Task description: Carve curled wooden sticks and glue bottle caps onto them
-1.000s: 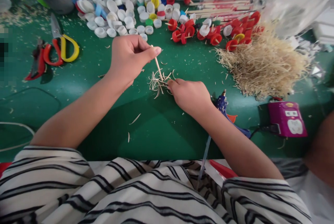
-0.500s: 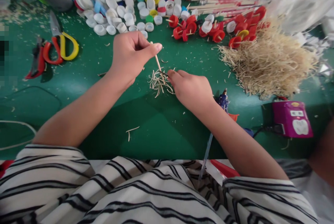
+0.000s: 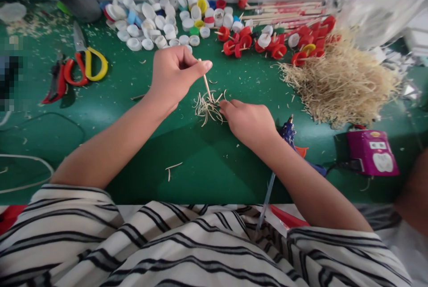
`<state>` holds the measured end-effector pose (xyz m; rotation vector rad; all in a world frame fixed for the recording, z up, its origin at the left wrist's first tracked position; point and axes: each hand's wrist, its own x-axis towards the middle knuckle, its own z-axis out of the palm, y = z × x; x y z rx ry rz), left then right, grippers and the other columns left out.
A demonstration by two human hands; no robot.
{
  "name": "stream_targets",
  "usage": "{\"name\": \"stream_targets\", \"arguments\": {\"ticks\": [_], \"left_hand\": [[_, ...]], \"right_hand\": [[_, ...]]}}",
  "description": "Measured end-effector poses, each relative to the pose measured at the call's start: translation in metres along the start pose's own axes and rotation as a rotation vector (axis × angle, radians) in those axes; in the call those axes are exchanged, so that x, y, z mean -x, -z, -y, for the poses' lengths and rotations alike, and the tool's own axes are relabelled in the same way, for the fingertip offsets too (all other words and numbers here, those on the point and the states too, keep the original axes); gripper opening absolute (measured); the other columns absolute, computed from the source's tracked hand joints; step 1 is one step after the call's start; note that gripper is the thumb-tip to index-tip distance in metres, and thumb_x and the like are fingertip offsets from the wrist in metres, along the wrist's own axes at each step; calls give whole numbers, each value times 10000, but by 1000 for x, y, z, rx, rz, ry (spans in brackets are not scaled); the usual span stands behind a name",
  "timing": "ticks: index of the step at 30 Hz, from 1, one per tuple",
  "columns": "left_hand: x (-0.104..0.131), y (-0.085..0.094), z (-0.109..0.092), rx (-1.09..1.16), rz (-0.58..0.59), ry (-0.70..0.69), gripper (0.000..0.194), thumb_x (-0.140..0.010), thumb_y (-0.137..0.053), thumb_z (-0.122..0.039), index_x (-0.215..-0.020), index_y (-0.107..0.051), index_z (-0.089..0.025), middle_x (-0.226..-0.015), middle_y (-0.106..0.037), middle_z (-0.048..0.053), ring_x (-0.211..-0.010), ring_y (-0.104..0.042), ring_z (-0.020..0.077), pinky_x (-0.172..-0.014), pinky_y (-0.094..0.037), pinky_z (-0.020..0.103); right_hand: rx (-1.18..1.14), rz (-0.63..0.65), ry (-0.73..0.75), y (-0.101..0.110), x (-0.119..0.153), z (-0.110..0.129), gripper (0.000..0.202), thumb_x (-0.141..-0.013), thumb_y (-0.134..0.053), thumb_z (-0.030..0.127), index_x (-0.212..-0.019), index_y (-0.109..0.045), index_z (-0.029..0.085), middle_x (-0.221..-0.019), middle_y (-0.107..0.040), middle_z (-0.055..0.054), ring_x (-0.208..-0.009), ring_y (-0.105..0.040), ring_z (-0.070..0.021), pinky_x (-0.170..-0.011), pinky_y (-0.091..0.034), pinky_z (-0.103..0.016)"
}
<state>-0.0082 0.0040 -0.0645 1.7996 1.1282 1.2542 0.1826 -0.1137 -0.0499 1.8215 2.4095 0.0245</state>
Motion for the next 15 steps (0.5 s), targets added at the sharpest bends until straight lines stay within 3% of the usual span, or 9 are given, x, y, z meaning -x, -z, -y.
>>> {"name": "stream_targets", "arguments": {"ticks": [5,11,15], "left_hand": [[1,0,-10,0,-35,35,499,-933,-850,-197,-633,-452,-231,-616,-513,-37,-624,-512,117,-642,-494,336],[6,-2,-22,26,17,-9,407,-927,-840,-228,-659,-534,-237,-622,-594,-22,-643,-590,138,-660,-530,335],[5,-1,-21,22,40,-15,417,-915,-872,-303,-658,-546,-260,-644,-634,-10,-679,-599,169,-673,-509,383]], "right_hand": [[16,43,19,3,-2,0,519,-1181,-335,380,-1480,-742,261,-1210,-840,-89,-851,-718,-218,-606,-252,-355],[-23,-148,-67,18,-11,5,531,-1195,-314,397,-1498,-723,242,-1131,-822,-93,-876,-703,-202,-615,-268,-345],[-38,-138,-62,15,-13,6,521,-1196,-329,395,-1502,-713,218,-1120,-817,-99,-854,-688,-197,-612,-255,-344]]}}
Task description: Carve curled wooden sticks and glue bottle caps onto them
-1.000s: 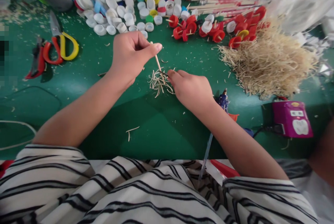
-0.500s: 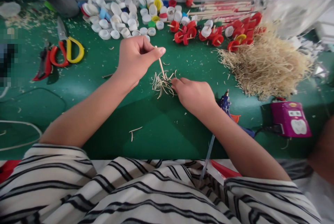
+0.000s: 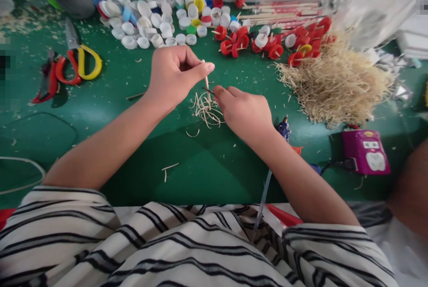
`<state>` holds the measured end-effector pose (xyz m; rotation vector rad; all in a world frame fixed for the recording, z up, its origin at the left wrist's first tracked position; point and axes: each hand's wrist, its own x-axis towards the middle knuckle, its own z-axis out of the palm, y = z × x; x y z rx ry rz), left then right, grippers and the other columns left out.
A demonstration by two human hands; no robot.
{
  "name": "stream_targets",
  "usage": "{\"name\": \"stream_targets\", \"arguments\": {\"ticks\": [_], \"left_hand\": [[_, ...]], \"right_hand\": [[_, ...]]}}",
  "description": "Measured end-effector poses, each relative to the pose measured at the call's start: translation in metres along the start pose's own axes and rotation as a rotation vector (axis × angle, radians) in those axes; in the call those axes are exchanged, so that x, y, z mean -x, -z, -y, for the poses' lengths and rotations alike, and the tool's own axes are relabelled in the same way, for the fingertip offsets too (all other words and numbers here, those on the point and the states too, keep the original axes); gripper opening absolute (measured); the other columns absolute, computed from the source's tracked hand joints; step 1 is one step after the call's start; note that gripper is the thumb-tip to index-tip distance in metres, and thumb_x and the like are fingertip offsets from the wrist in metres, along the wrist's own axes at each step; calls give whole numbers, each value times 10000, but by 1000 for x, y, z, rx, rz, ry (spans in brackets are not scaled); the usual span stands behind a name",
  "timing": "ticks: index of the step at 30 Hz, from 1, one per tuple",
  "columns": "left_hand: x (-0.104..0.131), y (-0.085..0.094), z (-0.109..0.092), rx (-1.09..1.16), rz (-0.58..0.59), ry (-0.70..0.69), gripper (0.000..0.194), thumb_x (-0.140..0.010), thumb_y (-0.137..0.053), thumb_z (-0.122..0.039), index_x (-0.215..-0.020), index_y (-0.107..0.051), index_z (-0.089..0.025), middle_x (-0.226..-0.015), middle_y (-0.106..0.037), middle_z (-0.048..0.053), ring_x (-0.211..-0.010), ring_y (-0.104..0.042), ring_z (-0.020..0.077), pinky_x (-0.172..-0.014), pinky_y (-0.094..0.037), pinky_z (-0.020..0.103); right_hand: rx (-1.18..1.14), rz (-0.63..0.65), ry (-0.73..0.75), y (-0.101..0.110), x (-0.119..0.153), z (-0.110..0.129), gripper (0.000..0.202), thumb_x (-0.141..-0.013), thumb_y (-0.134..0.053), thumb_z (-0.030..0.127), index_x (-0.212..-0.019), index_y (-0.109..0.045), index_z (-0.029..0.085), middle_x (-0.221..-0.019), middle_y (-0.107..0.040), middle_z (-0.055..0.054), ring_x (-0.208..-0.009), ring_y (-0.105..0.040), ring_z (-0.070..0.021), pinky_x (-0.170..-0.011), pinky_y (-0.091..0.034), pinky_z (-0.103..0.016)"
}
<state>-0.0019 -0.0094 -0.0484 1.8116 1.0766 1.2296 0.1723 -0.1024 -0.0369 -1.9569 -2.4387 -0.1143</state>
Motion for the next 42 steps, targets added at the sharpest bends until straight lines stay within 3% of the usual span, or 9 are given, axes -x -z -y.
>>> {"name": "stream_targets", "arguments": {"ticks": [7,14,17,24,32,36,42], "left_hand": [[-5,4,20,-25,40,-10,488,-955,-832,-605,-700,-556,-293,-610,-597,-5,-743,-542,184,-673,-472,418],[1,7,8,-76,-12,51,388,-970,-845,-371,-714,-577,-259,-679,-643,-8,-723,-612,170,-684,-532,384],[3,8,0,-99,2,52,358,-984,-819,-303,-721,-584,-244,-690,-648,-8,-719,-654,167,-688,-557,361],[1,8,-5,-81,36,24,317,-988,-804,-294,-738,-619,-237,-709,-680,-3,-715,-661,152,-680,-574,320],[2,11,0,-44,-11,83,331,-957,-808,-268,-691,-614,-240,-630,-595,-7,-645,-602,148,-614,-536,323],[4,12,-3,-35,2,50,297,-949,-781,-238,-695,-626,-236,-643,-634,-12,-630,-599,134,-608,-526,303],[4,9,-10,-66,40,-4,270,-913,-774,-186,-692,-624,-224,-650,-673,-12,-609,-593,129,-604,-519,287]], "right_hand": [[-17,73,43,-11,9,-5,523,-1186,-327,394,-1481,-727,230,-1172,-831,-106,-847,-701,-213,-612,-257,-367],[49,175,102,-13,15,-5,506,-1172,-330,342,-1450,-741,243,-1164,-848,-96,-776,-701,-215,-587,-181,-384],[53,153,90,-10,13,-4,517,-1180,-321,361,-1441,-752,243,-1114,-843,-94,-789,-698,-216,-589,-183,-379],[16,20,8,3,2,1,561,-1196,-268,382,-1495,-713,215,-1131,-819,-113,-834,-682,-199,-603,-236,-361],[55,135,84,-13,13,-2,526,-1186,-312,357,-1496,-719,239,-1145,-843,-91,-808,-712,-221,-591,-202,-378],[76,183,120,-12,14,-2,511,-1184,-318,347,-1479,-727,259,-1191,-847,-91,-792,-716,-219,-582,-181,-378],[44,18,37,-1,5,-4,529,-1190,-327,391,-1441,-764,232,-1049,-835,-89,-817,-709,-207,-594,-212,-355]]}}
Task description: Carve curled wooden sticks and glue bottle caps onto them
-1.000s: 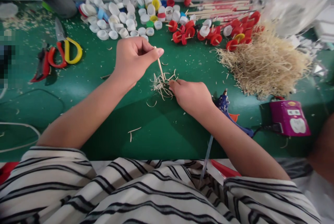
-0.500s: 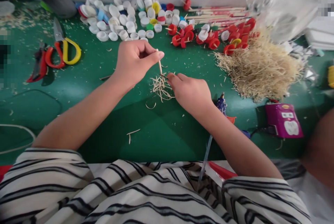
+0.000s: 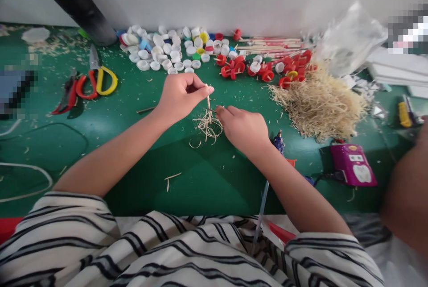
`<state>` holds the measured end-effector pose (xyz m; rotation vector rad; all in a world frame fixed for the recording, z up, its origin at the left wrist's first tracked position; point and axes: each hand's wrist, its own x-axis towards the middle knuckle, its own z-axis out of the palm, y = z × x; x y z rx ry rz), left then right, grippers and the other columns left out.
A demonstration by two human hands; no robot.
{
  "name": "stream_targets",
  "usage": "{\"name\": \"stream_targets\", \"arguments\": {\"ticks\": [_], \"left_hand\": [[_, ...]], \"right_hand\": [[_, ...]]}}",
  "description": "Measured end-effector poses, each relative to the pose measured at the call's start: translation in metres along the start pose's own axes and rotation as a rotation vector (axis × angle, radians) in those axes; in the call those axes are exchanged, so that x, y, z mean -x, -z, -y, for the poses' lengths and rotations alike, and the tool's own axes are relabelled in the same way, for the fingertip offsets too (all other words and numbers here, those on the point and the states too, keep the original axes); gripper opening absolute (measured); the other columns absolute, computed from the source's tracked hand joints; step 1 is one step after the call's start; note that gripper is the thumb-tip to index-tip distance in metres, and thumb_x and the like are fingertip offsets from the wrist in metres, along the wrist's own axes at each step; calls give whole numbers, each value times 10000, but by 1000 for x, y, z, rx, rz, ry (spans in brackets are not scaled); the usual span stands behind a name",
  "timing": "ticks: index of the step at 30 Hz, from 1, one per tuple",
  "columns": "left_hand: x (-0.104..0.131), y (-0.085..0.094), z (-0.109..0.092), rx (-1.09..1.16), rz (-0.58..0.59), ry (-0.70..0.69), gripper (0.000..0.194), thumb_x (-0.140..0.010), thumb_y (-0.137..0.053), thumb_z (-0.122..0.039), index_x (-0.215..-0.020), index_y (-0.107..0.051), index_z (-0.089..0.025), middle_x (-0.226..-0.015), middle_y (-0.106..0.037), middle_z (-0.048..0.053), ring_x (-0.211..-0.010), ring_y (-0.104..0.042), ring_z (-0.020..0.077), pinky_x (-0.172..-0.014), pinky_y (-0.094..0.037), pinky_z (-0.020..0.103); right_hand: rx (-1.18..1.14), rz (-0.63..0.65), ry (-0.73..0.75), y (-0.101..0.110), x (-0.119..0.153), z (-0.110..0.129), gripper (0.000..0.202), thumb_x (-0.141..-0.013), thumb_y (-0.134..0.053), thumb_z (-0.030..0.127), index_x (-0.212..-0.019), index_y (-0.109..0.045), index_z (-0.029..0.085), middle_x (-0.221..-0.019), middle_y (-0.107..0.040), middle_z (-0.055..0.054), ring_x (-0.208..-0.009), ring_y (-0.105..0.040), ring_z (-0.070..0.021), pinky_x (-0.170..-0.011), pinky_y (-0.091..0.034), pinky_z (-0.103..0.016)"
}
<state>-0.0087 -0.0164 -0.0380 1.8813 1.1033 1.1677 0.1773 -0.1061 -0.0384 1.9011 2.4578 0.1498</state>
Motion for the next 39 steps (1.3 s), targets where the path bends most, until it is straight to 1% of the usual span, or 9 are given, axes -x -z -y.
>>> {"name": "stream_targets", "arguments": {"ticks": [2,6,13,19,23,27,31,34,39], "left_hand": [[0,-1,-1,-7,4,-4,285,-909,-781,-173,-684,-614,-223,-646,-670,-13,-600,-587,126,-606,-513,288],[1,0,0,-34,1,-9,308,-923,-781,-180,-686,-588,-227,-663,-674,-9,-611,-598,131,-614,-512,297],[1,-2,4,-39,-19,-21,315,-928,-770,-182,-685,-576,-231,-649,-660,-11,-623,-601,135,-598,-505,287],[2,0,4,-14,-16,-14,318,-914,-780,-169,-678,-577,-232,-648,-647,-14,-603,-568,131,-602,-497,298],[2,1,5,-5,-23,-6,325,-905,-781,-167,-673,-566,-238,-654,-651,-14,-605,-560,138,-614,-495,315],[3,2,6,-30,-17,1,338,-915,-777,-180,-670,-552,-238,-659,-667,-6,-622,-579,142,-603,-488,308],[3,2,7,-73,-14,-44,343,-942,-778,-177,-695,-546,-231,-670,-671,-8,-631,-604,132,-610,-500,292],[4,2,9,-81,-14,-62,344,-947,-791,-188,-703,-551,-226,-660,-649,-21,-612,-596,122,-604,-501,287],[6,3,12,-77,-59,-115,331,-927,-813,-208,-714,-559,-223,-677,-650,-28,-623,-605,120,-605,-501,286]], "right_hand": [[-16,-18,-3,0,-1,0,525,-1191,-329,386,-1440,-764,229,-1067,-839,-85,-819,-709,-200,-593,-214,-350],[-32,4,23,-6,1,0,504,-1185,-342,373,-1433,-760,238,-1105,-845,-80,-800,-699,-194,-591,-203,-349],[-32,-5,36,-10,2,-1,512,-1183,-335,364,-1424,-762,217,-1096,-846,-99,-762,-684,-187,-586,-195,-356],[-14,43,45,-11,5,-1,486,-1194,-355,360,-1463,-742,242,-1135,-848,-87,-797,-703,-188,-592,-199,-357],[-2,89,50,-11,7,1,504,-1202,-338,360,-1487,-734,232,-1168,-849,-94,-829,-730,-202,-594,-193,-363],[12,158,81,-11,9,3,501,-1181,-353,282,-1539,-698,224,-1265,-845,-101,-840,-753,-212,-586,-195,-373],[48,168,103,-10,11,3,512,-1156,-361,207,-1570,-662,207,-1272,-840,-110,-863,-774,-220,-577,-224,-379],[85,205,101,-6,12,6,526,-1143,-367,172,-1602,-623,200,-1326,-825,-115,-896,-789,-234,-568,-252,-374],[145,308,93,4,17,19,591,-1104,-351,86,-1662,-540,128,-1306,-805,-145,-994,-806,-285,-568,-322,-375]]}}
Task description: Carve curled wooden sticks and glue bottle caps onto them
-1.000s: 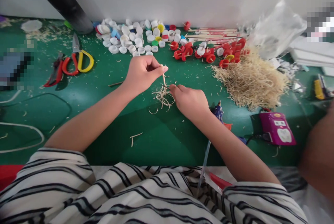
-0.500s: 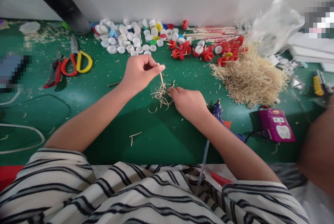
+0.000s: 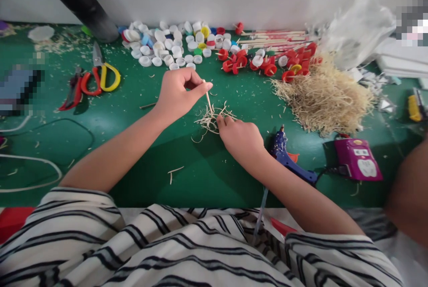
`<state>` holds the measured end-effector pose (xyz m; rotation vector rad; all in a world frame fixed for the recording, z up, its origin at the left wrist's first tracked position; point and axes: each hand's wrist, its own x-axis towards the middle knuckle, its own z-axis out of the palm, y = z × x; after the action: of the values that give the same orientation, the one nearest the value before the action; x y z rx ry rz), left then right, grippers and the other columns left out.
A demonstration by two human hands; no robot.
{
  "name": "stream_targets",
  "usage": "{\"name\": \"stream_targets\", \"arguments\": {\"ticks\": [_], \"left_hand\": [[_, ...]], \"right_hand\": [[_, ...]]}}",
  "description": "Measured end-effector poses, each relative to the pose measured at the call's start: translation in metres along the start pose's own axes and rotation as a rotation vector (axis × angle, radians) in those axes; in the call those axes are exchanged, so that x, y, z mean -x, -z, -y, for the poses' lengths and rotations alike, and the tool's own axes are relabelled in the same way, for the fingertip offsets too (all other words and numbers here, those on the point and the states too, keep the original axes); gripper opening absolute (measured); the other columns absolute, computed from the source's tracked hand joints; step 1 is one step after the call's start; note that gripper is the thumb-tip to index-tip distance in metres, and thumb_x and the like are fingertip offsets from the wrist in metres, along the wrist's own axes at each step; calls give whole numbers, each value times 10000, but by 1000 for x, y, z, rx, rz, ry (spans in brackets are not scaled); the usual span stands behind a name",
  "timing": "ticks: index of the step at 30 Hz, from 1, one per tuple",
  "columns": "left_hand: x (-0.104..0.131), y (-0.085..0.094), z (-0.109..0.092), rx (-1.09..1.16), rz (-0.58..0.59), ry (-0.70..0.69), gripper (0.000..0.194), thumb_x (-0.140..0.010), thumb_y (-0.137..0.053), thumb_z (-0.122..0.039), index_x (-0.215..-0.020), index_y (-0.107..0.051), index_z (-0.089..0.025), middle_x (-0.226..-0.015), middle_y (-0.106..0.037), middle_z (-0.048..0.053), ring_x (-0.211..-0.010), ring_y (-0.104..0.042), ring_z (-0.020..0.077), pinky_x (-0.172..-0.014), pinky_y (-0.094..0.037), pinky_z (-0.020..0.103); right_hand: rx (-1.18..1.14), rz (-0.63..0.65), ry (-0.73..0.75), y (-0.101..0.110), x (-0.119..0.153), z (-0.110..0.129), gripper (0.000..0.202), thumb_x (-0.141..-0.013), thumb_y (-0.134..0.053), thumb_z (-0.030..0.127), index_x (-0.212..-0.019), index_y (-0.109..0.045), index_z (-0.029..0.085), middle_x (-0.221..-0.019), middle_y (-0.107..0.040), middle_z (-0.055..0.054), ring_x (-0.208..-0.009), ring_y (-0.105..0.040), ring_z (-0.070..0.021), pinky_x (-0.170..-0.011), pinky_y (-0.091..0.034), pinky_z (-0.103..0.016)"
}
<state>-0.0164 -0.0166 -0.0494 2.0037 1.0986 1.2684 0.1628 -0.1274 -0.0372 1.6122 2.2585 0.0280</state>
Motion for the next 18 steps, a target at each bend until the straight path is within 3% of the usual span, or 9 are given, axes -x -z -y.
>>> {"name": "stream_targets", "arguments": {"ticks": [9,18], "left_hand": [[1,-1,3,60,-12,1,302,-902,-816,-213,-717,-577,-223,-690,-690,-22,-641,-656,128,-607,-513,285],[0,1,2,63,17,8,287,-898,-808,-229,-727,-577,-224,-728,-724,-9,-669,-680,133,-636,-536,288]], "right_hand": [[-18,36,-2,6,5,3,606,-1084,-364,58,-1670,-508,107,-1310,-790,-191,-1034,-818,-302,-635,-468,-361],[-86,9,-52,6,9,-12,492,-1179,-332,271,-1533,-672,245,-1217,-833,-117,-870,-809,-253,-564,-318,-343]]}}
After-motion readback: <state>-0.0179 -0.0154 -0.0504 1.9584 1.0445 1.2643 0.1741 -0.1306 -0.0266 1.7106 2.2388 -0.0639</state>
